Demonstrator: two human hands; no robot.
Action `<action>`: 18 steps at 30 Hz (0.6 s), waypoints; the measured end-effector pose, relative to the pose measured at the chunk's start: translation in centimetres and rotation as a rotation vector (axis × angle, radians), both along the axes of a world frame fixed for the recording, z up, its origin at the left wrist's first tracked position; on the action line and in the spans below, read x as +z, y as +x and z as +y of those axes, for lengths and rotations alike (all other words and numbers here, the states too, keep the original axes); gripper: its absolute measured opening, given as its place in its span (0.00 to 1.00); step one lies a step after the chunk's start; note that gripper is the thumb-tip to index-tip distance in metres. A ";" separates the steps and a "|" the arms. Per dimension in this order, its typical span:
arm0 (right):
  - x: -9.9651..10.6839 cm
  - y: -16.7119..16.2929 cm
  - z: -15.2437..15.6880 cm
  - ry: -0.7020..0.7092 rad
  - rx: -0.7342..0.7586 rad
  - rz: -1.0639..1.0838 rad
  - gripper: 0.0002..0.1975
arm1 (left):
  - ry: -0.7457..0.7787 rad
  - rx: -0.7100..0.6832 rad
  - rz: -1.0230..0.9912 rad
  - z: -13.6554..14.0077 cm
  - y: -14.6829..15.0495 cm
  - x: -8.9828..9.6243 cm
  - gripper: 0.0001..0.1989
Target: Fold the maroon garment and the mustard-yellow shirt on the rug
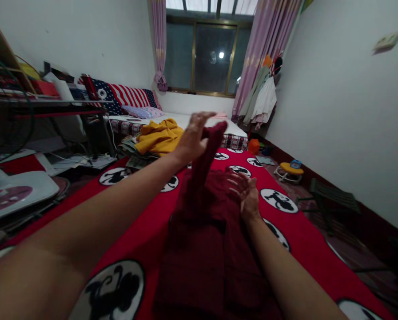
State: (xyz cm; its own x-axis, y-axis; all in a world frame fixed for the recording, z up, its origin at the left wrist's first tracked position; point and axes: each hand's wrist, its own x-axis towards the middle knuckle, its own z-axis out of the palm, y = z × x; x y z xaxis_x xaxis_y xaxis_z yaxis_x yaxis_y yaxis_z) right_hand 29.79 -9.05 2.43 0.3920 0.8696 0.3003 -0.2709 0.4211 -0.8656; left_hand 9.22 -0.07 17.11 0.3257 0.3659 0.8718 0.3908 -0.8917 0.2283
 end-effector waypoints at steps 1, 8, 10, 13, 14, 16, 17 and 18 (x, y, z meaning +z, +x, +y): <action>0.1 0.6 0.0 -0.030 0.012 0.100 0.30 | -0.002 -0.086 0.034 -1.0 2.0 -1.1 0.33; 0.5 3.4 0.6 -0.205 -0.016 0.541 0.20 | -0.408 -0.028 0.308 -7.1 3.2 -13.2 0.35; 0.6 3.3 0.7 -0.202 -0.069 0.604 0.11 | -0.443 0.042 0.344 -7.6 2.2 -14.7 0.32; 0.7 3.2 0.8 -0.175 -0.114 0.647 0.05 | -0.453 0.151 0.331 -7.8 1.6 -14.8 0.26; 0.7 3.2 0.7 -0.175 -0.126 0.657 0.04 | -0.456 0.186 0.345 -7.8 1.6 -14.6 0.23; 0.7 3.5 0.7 -0.185 -0.142 0.665 0.04 | -0.450 0.250 0.405 -7.8 1.3 -13.9 0.19; 0.7 3.6 0.7 -0.192 -0.146 0.664 0.03 | -0.439 0.277 0.437 -7.8 1.1 -13.5 0.18; 0.6 3.8 0.7 -0.197 -0.151 0.661 0.03 | -0.423 0.300 0.457 -7.8 0.9 -13.0 0.17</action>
